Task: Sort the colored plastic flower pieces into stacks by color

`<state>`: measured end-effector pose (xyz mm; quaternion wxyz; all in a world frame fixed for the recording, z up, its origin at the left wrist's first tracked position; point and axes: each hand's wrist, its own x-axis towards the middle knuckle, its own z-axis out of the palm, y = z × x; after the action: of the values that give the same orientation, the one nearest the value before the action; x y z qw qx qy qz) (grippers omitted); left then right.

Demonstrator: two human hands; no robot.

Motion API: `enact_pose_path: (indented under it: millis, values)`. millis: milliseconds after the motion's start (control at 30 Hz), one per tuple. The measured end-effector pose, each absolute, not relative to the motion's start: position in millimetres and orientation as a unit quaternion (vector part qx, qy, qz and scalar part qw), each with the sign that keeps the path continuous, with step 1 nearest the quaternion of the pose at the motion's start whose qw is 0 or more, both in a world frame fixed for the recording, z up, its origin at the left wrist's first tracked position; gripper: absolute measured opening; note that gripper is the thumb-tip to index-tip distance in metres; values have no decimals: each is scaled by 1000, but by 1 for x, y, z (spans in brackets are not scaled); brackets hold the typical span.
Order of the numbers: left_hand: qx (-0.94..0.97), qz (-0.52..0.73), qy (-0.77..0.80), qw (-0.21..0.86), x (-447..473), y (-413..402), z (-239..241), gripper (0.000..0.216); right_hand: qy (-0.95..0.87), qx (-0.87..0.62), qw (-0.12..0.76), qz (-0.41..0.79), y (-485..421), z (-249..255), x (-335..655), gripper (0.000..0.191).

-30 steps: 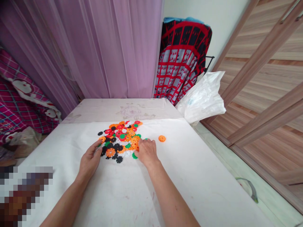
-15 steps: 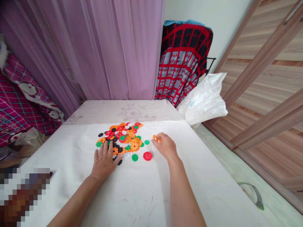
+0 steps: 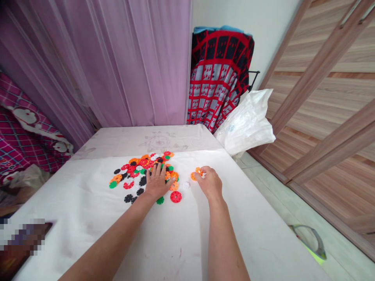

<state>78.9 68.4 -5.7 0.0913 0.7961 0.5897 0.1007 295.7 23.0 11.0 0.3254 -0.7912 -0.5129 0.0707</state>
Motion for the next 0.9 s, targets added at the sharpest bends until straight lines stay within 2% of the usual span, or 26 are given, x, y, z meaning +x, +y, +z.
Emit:
enact_pose_path:
  millis: [100,200,400,567,700,900]
  values:
    - [847,82,515,104,73,68,0,66,-510,-806,296,52,24,2,298,25]
    - [877,57,464,111,51,70,2,62,-532,-802,271,22,26,-5,294,24]
    - [853,82,513,40,0,76,5,45,-576,-785,228,-11,28,-11,283,23]
    - [822,104,560,6,-27,56,4,46,-586,-766,264,-3,26,-6,284,19]
    - [854,90,512,24,-39,33,-5,49,-590,-752,293,28,25,6,278,22]
    - [775,111,618,-79,-51,25,-9,46,-629,-745,164,147,19,32,262,21]
